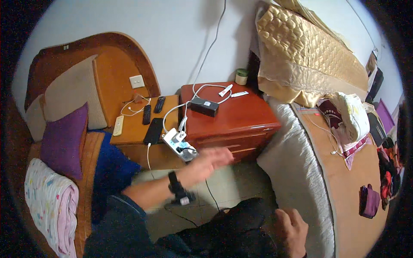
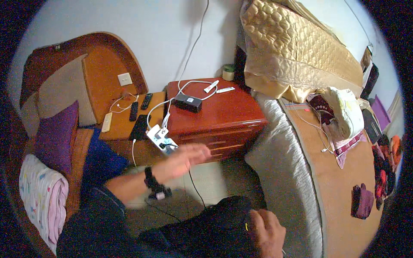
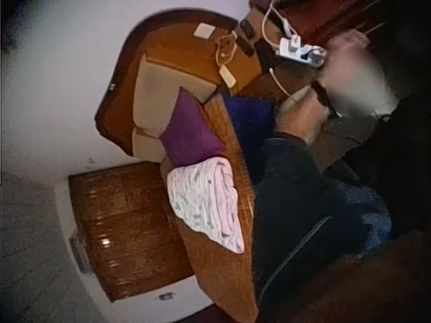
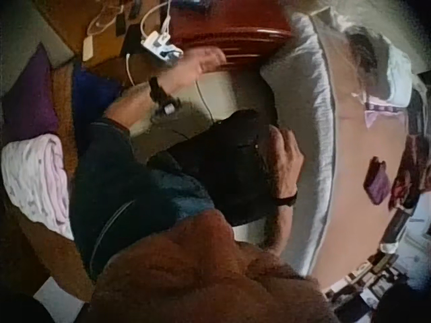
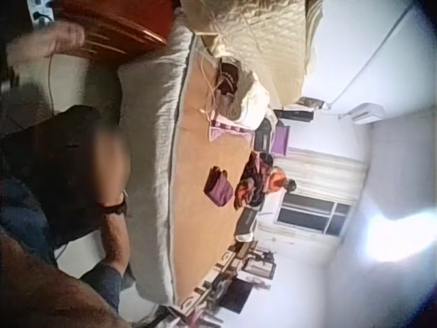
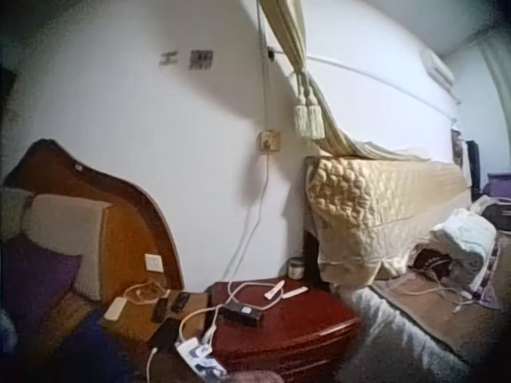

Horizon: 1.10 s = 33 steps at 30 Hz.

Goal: Repairing a desk fan using a screwdriver.

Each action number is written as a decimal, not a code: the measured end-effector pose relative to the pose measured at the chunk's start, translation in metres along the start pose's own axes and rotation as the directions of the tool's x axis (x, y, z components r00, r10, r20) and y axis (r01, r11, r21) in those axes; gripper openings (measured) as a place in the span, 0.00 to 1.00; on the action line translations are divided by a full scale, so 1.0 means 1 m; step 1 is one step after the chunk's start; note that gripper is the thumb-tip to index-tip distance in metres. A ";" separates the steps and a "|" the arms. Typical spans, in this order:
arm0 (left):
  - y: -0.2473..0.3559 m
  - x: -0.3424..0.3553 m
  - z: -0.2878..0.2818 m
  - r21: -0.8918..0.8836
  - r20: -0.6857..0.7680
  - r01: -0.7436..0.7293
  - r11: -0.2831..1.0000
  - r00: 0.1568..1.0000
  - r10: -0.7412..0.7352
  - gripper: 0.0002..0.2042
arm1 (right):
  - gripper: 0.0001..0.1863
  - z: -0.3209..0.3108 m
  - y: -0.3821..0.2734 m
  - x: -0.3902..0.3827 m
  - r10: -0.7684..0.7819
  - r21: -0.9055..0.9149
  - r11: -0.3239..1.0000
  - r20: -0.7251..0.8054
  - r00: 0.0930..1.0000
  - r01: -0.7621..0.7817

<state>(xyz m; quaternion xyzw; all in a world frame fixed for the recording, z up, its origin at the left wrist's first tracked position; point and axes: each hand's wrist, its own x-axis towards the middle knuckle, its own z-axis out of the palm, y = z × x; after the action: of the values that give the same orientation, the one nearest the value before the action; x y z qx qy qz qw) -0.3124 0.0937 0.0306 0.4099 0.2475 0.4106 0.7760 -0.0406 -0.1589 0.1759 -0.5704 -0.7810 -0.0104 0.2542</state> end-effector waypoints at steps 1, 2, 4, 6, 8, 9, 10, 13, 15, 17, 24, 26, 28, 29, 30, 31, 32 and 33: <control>0.008 0.022 -0.031 0.048 -0.051 -0.053 0.997 0.997 0.055 0.13 | 0.15 -0.004 0.003 -0.008 0.047 -0.038 0.998 -0.011 0.999 -0.048; 0.021 0.037 -0.042 0.153 -0.135 -0.132 0.979 0.979 0.153 0.13 | 0.14 -0.006 0.011 -0.025 0.100 -0.083 0.991 -0.023 0.995 -0.101; 0.044 0.067 -0.075 0.446 -0.237 -0.203 0.872 0.912 0.334 0.12 | 0.13 -0.008 0.024 -0.054 0.196 -0.136 0.970 -0.054 0.979 -0.202; 0.054 0.091 -0.094 0.787 -0.216 -0.140 0.601 0.850 0.480 0.09 | 0.12 -0.007 0.032 -0.081 0.301 -0.164 0.936 -0.083 0.950 -0.311; 0.058 0.104 -0.096 0.985 -0.102 -0.002 0.171 0.796 0.596 0.07 | 0.11 -0.012 0.037 -0.104 0.363 -0.223 0.899 -0.098 0.927 -0.376; 0.055 0.110 -0.098 0.996 -0.048 -0.012 0.091 0.781 0.622 0.07 | 0.11 -0.014 0.039 -0.115 0.393 -0.250 0.878 -0.106 0.913 -0.408; 0.052 0.115 -0.100 1.000 0.004 -0.015 0.011 0.766 0.643 0.07 | 0.10 -0.016 0.040 -0.124 0.438 -0.244 0.857 -0.120 0.891 -0.454; 0.044 0.126 -0.101 0.996 0.083 -0.041 -0.078 0.733 0.675 0.08 | 0.09 -0.017 0.040 -0.143 0.525 -0.236 0.802 -0.161 0.836 -0.549; 0.041 0.130 -0.107 0.994 0.108 -0.059 -0.095 0.713 0.692 0.08 | 0.09 -0.017 0.041 -0.149 0.519 -0.243 0.797 -0.193 0.833 -0.553; 0.038 0.132 -0.119 0.990 0.134 -0.068 -0.120 0.691 0.710 0.09 | 0.08 -0.015 0.040 -0.150 0.515 -0.220 0.801 -0.223 0.828 -0.557; 0.028 0.124 -0.128 0.996 -0.067 0.003 0.091 0.705 0.706 0.23 | 0.08 -0.013 0.029 -0.161 0.575 -0.158 0.770 -0.247 0.780 -0.618; 0.025 0.119 -0.138 0.986 -0.150 0.056 0.156 0.703 0.696 0.24 | 0.08 -0.013 0.025 -0.165 0.588 -0.135 0.771 -0.223 0.777 -0.622; 0.021 0.115 -0.136 0.983 -0.170 0.063 0.174 0.681 0.713 0.25 | 0.09 -0.012 0.023 -0.173 0.590 -0.133 0.772 -0.214 0.778 -0.622; 0.019 0.112 -0.135 0.981 -0.180 0.067 0.183 0.668 0.722 0.25 | 0.09 -0.010 0.022 -0.177 0.585 -0.138 0.774 -0.217 0.782 -0.618; 0.018 0.109 -0.119 0.983 -0.162 0.053 0.173 0.686 0.709 0.24 | 0.09 -0.012 0.020 -0.183 0.588 -0.153 0.766 -0.227 0.777 -0.624; 0.015 0.107 -0.115 0.992 -0.117 0.050 0.114 0.698 0.706 0.23 | 0.10 -0.011 0.018 -0.184 0.602 -0.152 0.757 -0.214 0.769 -0.635; 0.012 0.105 -0.110 0.997 -0.072 0.045 0.056 0.710 0.700 0.22 | 0.10 -0.011 0.014 -0.185 0.617 -0.152 0.747 -0.201 0.761 -0.647; 0.013 0.101 -0.111 0.999 -0.027 0.045 -0.007 0.712 0.702 0.22 | 0.11 -0.011 0.012 -0.186 0.621 -0.147 0.747 -0.191 0.760 -0.648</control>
<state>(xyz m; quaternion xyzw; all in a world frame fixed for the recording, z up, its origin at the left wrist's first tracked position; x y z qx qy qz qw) -0.3441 0.2309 -0.0232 0.7261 0.5462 0.4140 0.0554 0.0151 -0.3226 0.1061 -0.8230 -0.5165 -0.0402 0.2330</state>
